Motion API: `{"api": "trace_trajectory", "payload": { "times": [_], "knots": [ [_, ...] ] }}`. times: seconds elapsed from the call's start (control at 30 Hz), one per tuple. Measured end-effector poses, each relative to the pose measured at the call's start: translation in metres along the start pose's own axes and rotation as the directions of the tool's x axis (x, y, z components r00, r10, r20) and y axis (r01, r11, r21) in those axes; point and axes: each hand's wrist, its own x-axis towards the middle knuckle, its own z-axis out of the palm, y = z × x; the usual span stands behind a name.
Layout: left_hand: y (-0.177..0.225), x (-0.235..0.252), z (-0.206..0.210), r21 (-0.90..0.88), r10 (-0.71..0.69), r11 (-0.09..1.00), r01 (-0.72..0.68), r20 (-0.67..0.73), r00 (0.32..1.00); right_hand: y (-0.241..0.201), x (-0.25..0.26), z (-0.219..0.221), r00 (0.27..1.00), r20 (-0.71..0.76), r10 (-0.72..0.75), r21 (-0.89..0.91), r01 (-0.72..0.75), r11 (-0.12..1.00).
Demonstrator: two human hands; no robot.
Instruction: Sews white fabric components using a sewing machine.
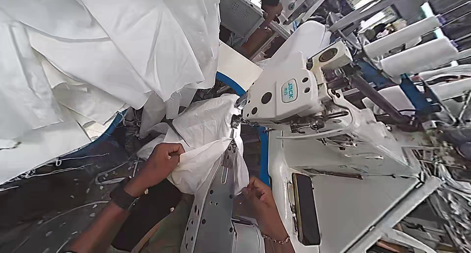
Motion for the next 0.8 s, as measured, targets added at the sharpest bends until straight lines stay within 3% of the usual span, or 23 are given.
{"api": "trace_trajectory", "payload": {
  "times": [0.07,0.13,0.17,0.23,0.3,0.37,0.43,0.5,0.53,0.6,0.67,0.73,0.8],
  "knots": [
    [0.014,0.014,-0.003,-0.088,0.092,0.993,-0.077,0.181,0.979,-0.015,-0.001,0.002,0.997,-0.007,-0.079,-0.074,0.078,0.994],
    [0.031,0.025,-0.002,0.208,0.019,0.975,-0.081,0.281,0.96,-0.026,-0.006,0.009,0.986,-0.002,-0.166,-0.327,0.156,0.932],
    [0.036,0.028,0.002,0.367,-0.019,0.927,-0.08,0.259,0.966,-0.026,-0.008,0.012,0.986,-0.002,-0.166,-0.436,0.149,0.887],
    [0.019,0.029,0.011,0.552,0.126,0.82,-0.154,0.089,0.988,-0.015,-0.009,0.014,0.993,-0.013,-0.114,-0.465,0.095,0.88],
    [-0.016,0.03,0.016,0.652,0.352,0.743,-0.15,-0.189,0.917,-0.003,-0.01,0.014,0.997,-0.04,-0.059,-0.235,0.048,0.971],
    [-0.02,0.015,0.009,0.524,0.223,0.849,-0.06,-0.253,0.941,0.0,-0.012,0.016,0.997,-0.078,-0.019,-0.076,0.013,0.997],
    [0.006,-0.007,-0.005,0.211,0.078,0.975,-0.075,-0.005,0.997,-0.001,-0.009,0.021,0.993,-0.112,-0.04,-0.1,0.028,0.995],
    [0.037,-0.015,-0.015,0.02,0.095,0.994,-0.108,0.326,0.94,-0.002,-0.005,0.022,0.99,-0.116,-0.078,-0.188,0.055,0.981],
    [0.053,-0.011,-0.02,0.107,0.07,0.987,-0.121,0.392,0.917,-0.002,-0.003,0.022,0.99,-0.106,-0.098,-0.215,0.073,0.974],
    [0.082,0.008,-0.015,0.294,-0.03,0.951,-0.094,0.39,0.92,-0.004,-0.004,0.021,0.985,-0.093,-0.148,-0.296,0.115,0.948],
    [0.101,0.024,0.013,0.357,-0.098,0.934,-0.03,0.336,0.937,-0.019,-0.009,0.02,0.958,-0.114,-0.261,-0.506,0.171,0.846],
    [0.111,0.024,0.045,0.377,-0.09,0.926,0.001,0.217,0.972,-0.047,-0.017,0.018,0.917,-0.095,-0.387,-0.786,0.17,0.595],
    [0.106,0.013,0.063,0.345,-0.02,0.939,-0.014,0.094,0.995,-0.06,-0.026,0.022,0.923,-0.082,-0.376,-0.87,0.118,0.479]
  ]
}}
